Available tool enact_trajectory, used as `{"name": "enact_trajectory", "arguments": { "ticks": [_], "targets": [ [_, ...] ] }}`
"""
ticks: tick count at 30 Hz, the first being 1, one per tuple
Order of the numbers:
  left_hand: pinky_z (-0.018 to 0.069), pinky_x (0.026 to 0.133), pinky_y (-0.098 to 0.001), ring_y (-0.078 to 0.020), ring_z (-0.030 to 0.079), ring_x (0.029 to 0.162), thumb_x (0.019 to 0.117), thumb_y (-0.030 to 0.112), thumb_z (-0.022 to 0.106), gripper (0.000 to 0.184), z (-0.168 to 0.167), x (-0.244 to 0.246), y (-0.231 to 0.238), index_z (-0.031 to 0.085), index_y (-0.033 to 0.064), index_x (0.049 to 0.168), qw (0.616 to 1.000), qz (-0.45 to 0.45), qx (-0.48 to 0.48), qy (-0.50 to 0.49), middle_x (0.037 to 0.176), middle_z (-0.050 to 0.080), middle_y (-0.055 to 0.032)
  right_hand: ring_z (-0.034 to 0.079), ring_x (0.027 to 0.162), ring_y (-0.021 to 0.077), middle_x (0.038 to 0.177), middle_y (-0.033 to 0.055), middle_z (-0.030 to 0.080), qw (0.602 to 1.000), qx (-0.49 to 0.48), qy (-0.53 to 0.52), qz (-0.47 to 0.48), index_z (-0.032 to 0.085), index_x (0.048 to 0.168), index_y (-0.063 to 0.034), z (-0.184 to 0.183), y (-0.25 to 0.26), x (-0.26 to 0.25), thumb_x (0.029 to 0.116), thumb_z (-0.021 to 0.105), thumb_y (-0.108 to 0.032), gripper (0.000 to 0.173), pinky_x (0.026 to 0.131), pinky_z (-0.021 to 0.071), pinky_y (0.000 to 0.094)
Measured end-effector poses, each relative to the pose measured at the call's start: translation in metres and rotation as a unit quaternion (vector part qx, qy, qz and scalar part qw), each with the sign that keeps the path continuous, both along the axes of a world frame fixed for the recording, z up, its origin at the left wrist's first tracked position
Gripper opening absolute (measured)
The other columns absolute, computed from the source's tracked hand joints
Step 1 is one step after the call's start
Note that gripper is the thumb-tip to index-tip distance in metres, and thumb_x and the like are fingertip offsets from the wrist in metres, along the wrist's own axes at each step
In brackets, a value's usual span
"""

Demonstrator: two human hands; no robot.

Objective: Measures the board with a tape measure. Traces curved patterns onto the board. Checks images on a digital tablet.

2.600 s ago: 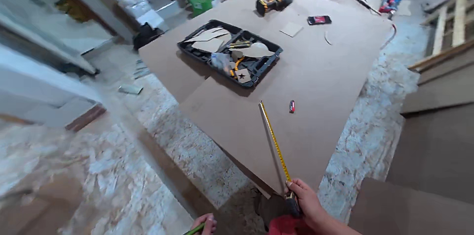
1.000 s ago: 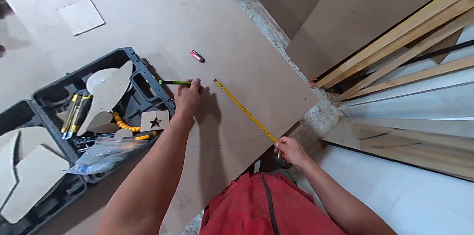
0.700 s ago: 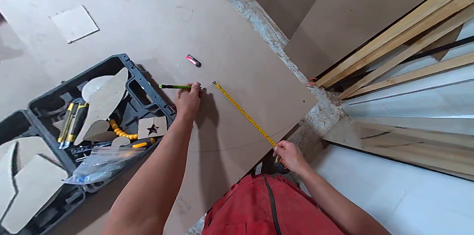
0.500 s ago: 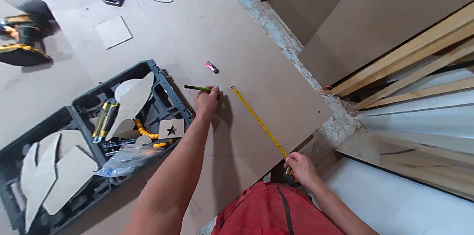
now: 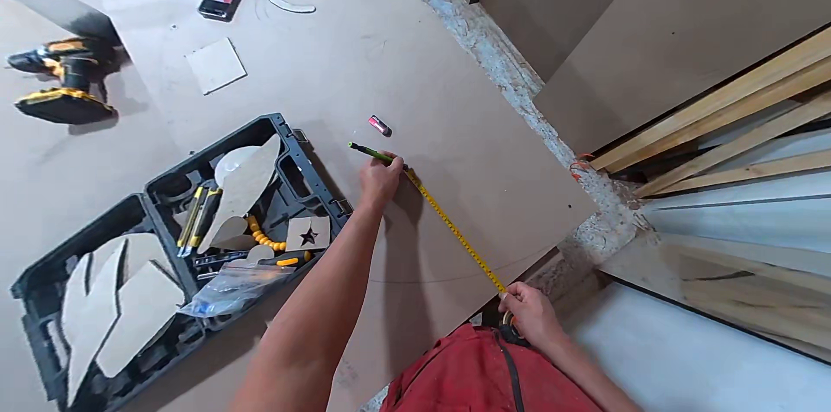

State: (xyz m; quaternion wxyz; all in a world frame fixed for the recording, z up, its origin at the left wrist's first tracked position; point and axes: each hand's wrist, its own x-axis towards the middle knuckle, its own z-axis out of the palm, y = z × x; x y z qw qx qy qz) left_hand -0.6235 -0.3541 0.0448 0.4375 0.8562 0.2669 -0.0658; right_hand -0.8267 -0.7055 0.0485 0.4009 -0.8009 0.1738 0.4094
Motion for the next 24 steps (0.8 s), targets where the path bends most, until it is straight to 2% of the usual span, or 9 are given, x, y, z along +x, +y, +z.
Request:
{"name": "enact_trajectory", "arguments": {
  "ticks": [6, 11, 16, 21, 24],
  "targets": [
    [0.0540, 0.079, -0.0593, -0.0310, 0.070, 0.086, 0.0971, 0.029, 0.063, 0.022, 0.009, 0.002, -0.004, 0.073, 0.0104, 0.104, 0.998, -0.016, 0.053, 0.020, 0.090, 0.073, -0.0128, 0.069, 0.075, 0.0110, 0.087, -0.0044, 0.075, 1.000, 0.009, 0.002, -0.004, 0.070, 0.106, -0.0148, 0.000, 0.002, -0.002, 0.1030, 0.055, -0.030, 0.022, 0.072, 0.0572, 0.0364],
    [0.0520, 0.083, -0.0655, -0.0391, 0.069, 0.097, 0.0944, 0.028, 0.069, 0.021, 0.022, 0.008, -0.013, 0.073, 0.0102, 0.106, 0.988, -0.048, 0.119, 0.088, 0.097, 0.073, -0.0178, 0.069, 0.074, 0.0103, 0.086, -0.0058, 0.075, 1.000, 0.011, 0.010, -0.002, 0.070, 0.106, -0.0162, -0.001, 0.001, -0.002, 0.1030, 0.055, -0.031, 0.022, 0.070, 0.0567, 0.0358],
    [0.0524, 0.084, -0.0662, -0.0389, 0.069, 0.098, 0.0934, 0.030, 0.071, 0.023, 0.023, 0.025, -0.025, 0.074, 0.0107, 0.106, 0.989, -0.049, 0.100, 0.102, 0.098, 0.072, -0.0179, 0.069, 0.072, 0.0130, 0.089, -0.0023, 0.075, 1.000, 0.016, 0.007, -0.009, 0.070, 0.109, -0.0126, -0.001, -0.013, 0.010, 0.1038, 0.055, -0.029, 0.023, 0.068, 0.0571, 0.0372],
    [0.0534, 0.090, -0.0648, -0.0388, 0.069, 0.105, 0.0937, 0.031, 0.070, 0.027, 0.028, 0.075, -0.075, 0.074, 0.0091, 0.110, 0.989, -0.055, 0.066, 0.123, 0.106, 0.073, -0.0191, 0.070, 0.074, 0.0137, 0.089, -0.0022, 0.077, 1.000, -0.015, -0.011, -0.016, 0.071, 0.107, -0.0124, 0.000, -0.056, 0.049, 0.1033, 0.057, -0.027, 0.021, 0.069, 0.0574, 0.0391],
    [0.0556, 0.086, -0.0631, -0.0368, 0.070, 0.102, 0.0905, 0.025, 0.070, 0.024, 0.028, 0.115, -0.119, 0.074, 0.0076, 0.107, 0.994, -0.046, 0.025, 0.100, 0.104, 0.073, -0.0184, 0.069, 0.070, 0.0162, 0.088, 0.0000, 0.077, 0.998, -0.033, -0.041, -0.031, 0.073, 0.106, -0.0109, -0.002, -0.092, 0.082, 0.1023, 0.059, -0.026, 0.021, 0.063, 0.0556, 0.0406]
  ]
}}
